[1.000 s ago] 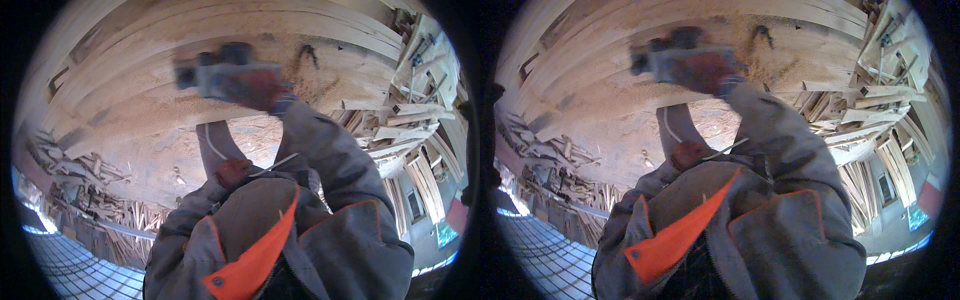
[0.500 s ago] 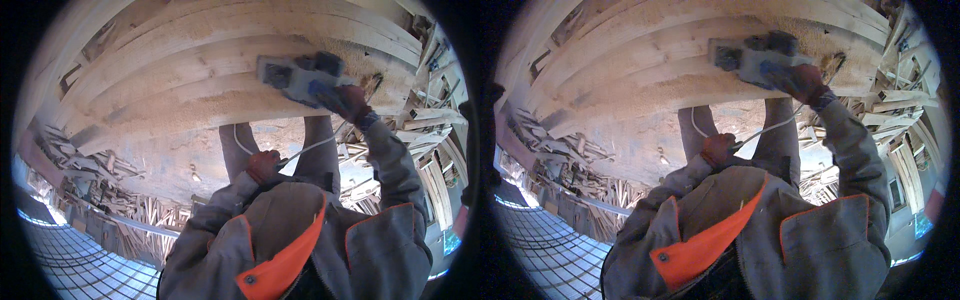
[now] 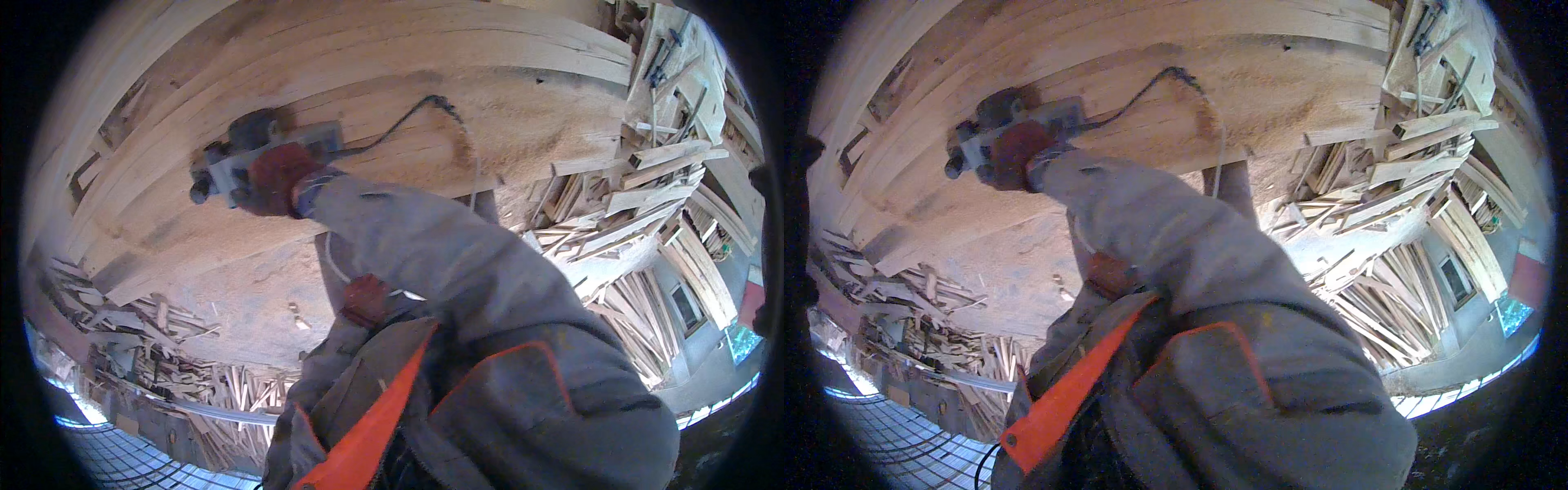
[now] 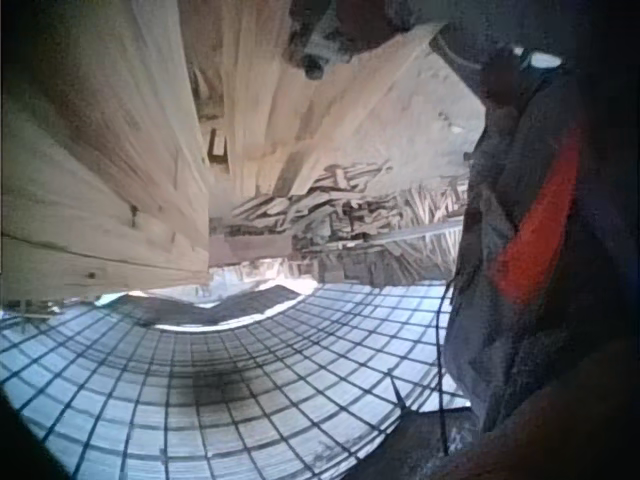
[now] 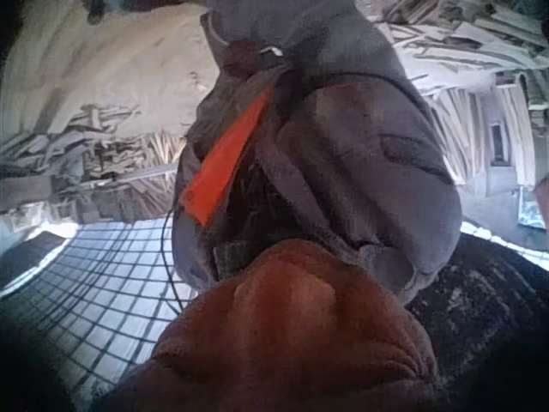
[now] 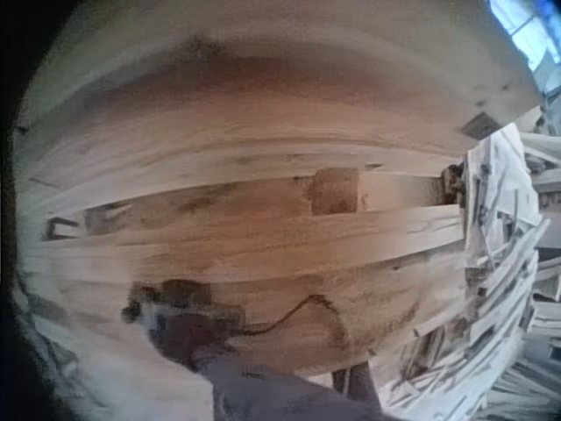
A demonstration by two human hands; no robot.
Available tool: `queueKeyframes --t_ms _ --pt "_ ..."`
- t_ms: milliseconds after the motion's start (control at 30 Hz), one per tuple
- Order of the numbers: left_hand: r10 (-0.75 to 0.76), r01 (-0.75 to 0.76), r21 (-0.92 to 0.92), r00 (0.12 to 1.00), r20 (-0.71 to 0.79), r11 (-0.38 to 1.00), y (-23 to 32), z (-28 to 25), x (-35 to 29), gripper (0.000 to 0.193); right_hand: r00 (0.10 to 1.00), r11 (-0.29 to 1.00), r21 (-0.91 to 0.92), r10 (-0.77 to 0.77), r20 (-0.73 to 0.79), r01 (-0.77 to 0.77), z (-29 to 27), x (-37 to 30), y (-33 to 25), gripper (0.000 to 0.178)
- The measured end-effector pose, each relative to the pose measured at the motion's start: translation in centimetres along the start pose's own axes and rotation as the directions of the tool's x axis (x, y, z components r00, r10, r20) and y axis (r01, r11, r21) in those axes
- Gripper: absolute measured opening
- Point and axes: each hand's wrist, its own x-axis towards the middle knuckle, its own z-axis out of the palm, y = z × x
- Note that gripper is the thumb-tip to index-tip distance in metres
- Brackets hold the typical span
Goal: The person uses a handheld electric sander to smooth the surface of a large curved wooden panel. The sander is moved repeatedly across the panel while the person holds the power cord with the other hand. The panel remains in place throughout the clip.
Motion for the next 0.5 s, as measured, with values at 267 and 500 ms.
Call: queueKeyframes --t_ms 267,500 --pt "0.323 -0.273 0.197 0.898 -0.3 0.942 1.2 2.8 0.3 0.036 0.994 0.993 -0.119 0.014 0.105 -0.001 -9.4 -8.3 11.9 0.049" --pt "0.166 -0.157 0.106 0.983 -0.076 0.982 9.3 3.6 4.1 0.039 0.971 0.958 -0.179 0.235 0.049 -0.223 -28.0 -27.0 28.5 0.047"
